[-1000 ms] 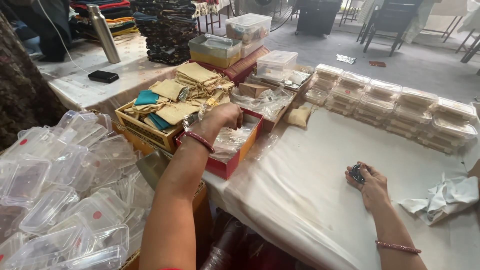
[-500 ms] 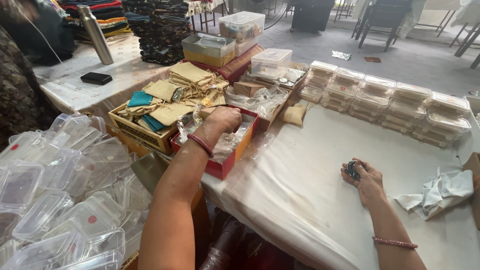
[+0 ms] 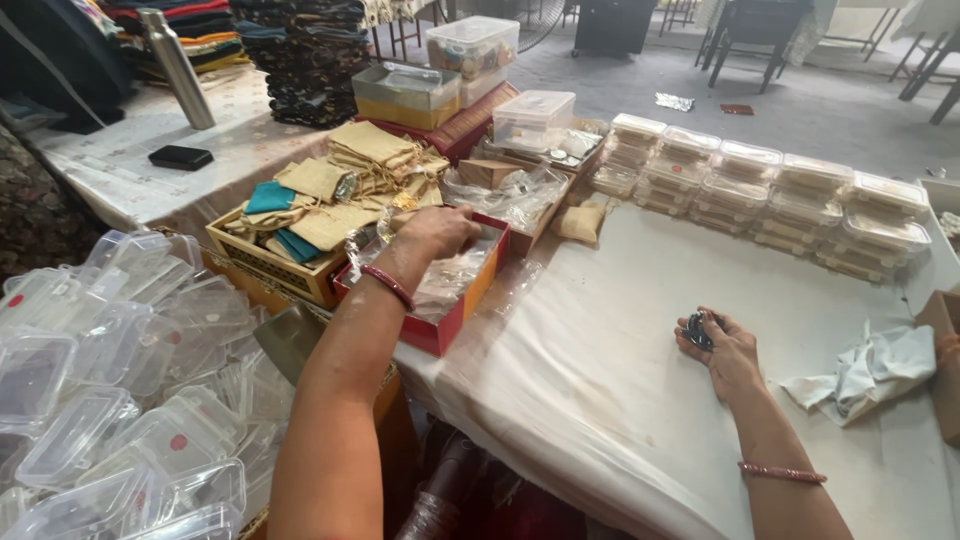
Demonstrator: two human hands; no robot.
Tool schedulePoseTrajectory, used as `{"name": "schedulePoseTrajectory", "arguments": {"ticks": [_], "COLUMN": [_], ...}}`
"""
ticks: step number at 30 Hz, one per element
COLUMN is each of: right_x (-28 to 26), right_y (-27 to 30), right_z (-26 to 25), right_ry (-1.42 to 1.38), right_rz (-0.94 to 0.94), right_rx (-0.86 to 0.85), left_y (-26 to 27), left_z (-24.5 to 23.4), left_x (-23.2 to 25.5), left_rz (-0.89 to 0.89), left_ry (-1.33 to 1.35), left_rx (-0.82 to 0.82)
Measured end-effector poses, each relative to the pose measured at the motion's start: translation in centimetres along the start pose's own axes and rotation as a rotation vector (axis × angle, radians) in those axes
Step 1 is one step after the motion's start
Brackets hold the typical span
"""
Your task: The person cleans a black beaded bracelet with a white cloth, then places it into a small beige pouch. They proceed to wipe the inside of a clear plastic container with the cloth and place the pouch inside. The workspace is cluttered with boxes of jewelry and packaging materials.
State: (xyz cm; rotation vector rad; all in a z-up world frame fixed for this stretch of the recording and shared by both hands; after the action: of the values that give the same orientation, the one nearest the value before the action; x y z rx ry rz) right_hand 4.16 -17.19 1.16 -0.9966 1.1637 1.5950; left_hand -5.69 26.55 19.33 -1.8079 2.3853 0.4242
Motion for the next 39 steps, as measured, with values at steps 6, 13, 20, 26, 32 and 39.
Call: {"name": "schedulePoseTrajectory", "arguments": {"ticks": [6,13,20,26,32,39], "right_x": [0.0,0.6,0.3,0.7,-0.3,0.4], "right_y": [0.4,-0.3,-0.1,0.2,1.0,0.4], "right_z": [-0.1,-0.5,-0.4,-0.4,0.3,0.0], "right_ry": [-0.027,-0.004,0.002,0.064,0.075,0.064], "right_rz": [0.008,0.007,-0.011,-0.033,-0.024,-0.024], "right_rx": [0.006,0.027,0.020,-0.001,-0.007,0.028], "left_y": [-3.2,-9.7,-15.0,-18.2,-21.6,-16.0], "left_z": [0.7,-0.8,-0.9,3.6,8.6,5.4], "left_x": [-3.0,4.1,19.4,26.7,27.4,25.4], "left_rz": [-0.091,-0.025,0.100,-0.026,0.175,0.035], "left_ry": [0.318,0.606,1.143,1.239,1.856,1.618], "left_rx": [0.392,0.627,0.697,0.676,0.716,0.902]}}
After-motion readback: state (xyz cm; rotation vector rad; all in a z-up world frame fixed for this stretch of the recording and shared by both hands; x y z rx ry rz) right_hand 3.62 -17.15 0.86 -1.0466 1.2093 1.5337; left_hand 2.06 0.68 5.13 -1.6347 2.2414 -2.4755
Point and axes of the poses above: each hand's wrist, its own y-axis away from the middle knuckle, its own z-axis out of the palm, x = y × z, the point moved 6 cm from there along -y, towards the middle knuckle, and after that the axes turned 12 degrees about z, right-handed, at the moved point
